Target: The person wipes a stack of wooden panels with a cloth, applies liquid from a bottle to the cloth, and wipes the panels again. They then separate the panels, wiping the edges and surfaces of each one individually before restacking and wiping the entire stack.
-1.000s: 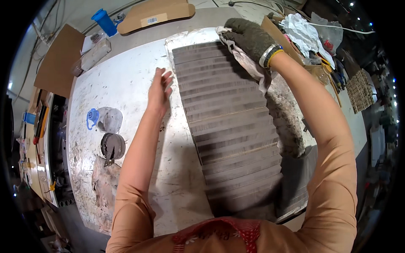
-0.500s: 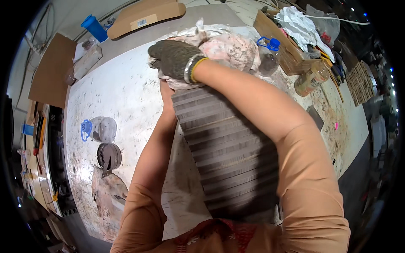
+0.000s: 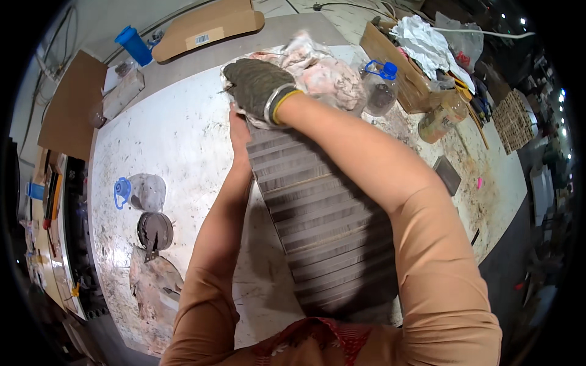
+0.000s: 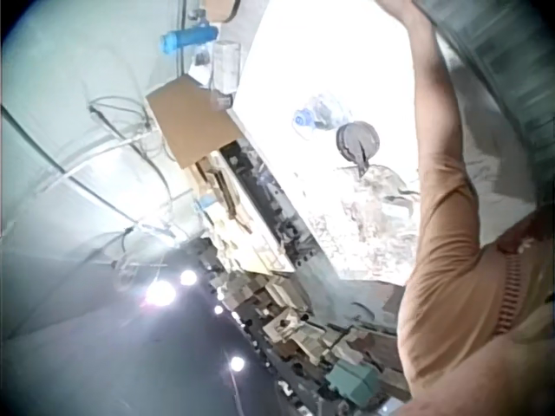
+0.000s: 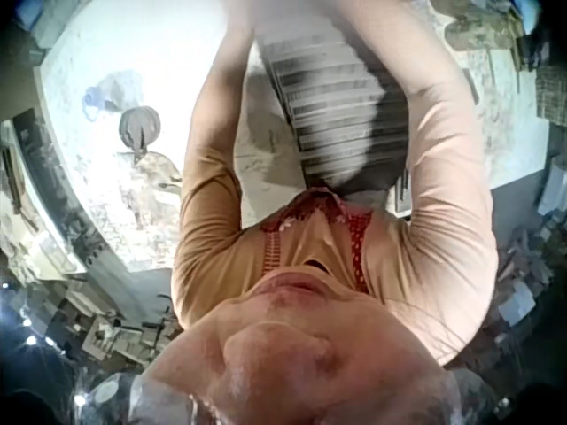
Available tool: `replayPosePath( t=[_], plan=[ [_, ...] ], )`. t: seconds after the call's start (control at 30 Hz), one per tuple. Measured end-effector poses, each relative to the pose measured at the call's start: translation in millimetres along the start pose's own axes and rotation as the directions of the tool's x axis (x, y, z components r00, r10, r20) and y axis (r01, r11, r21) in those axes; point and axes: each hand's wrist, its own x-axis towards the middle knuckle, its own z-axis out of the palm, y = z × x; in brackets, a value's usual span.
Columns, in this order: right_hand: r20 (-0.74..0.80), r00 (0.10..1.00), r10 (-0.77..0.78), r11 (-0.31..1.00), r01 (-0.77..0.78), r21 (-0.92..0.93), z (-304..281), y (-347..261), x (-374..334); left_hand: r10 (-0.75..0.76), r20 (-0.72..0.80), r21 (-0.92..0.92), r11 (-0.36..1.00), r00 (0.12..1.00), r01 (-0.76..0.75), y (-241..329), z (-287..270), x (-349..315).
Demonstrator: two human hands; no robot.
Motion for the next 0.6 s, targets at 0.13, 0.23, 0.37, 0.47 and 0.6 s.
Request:
replayPosePath(
  t=[0.13,0.23,0.37,0.47,0.6],
  plan=[
    [0.195,0.921,0.337,0.901,-0.376,0.218,-38.1,66.3,-26.8,0.091,0.024,0.109,0.990,0.996,-0.093,9.8,18.8,-19.0],
    [0.141,0.935,0.327,0.903,-0.353,0.246,-60.0,74.1,-43.2,0.098,-0.008,0.174,0.980,0.995,-0.096,18.9,23.1,-26.4],
    [-0.106,0.903,-0.416,0.896,0.386,-0.219,-30.6,74.8,-29.5,0.074,-0.019,0.113,0.991,0.997,-0.072,10.9,26.8,-19.4],
    [0.245,0.944,0.221,0.961,-0.253,0.108,-53.9,54.2,-24.8,0.044,-0.016,0.123,0.992,0.999,-0.042,21.7,13.6,-29.0],
    [0.056,0.981,0.185,0.981,-0.182,-0.067,-68.9,108.6,-59.1,0.098,-0.009,0.168,0.981,0.995,-0.095,27.8,27.0,-34.5]
  ],
)
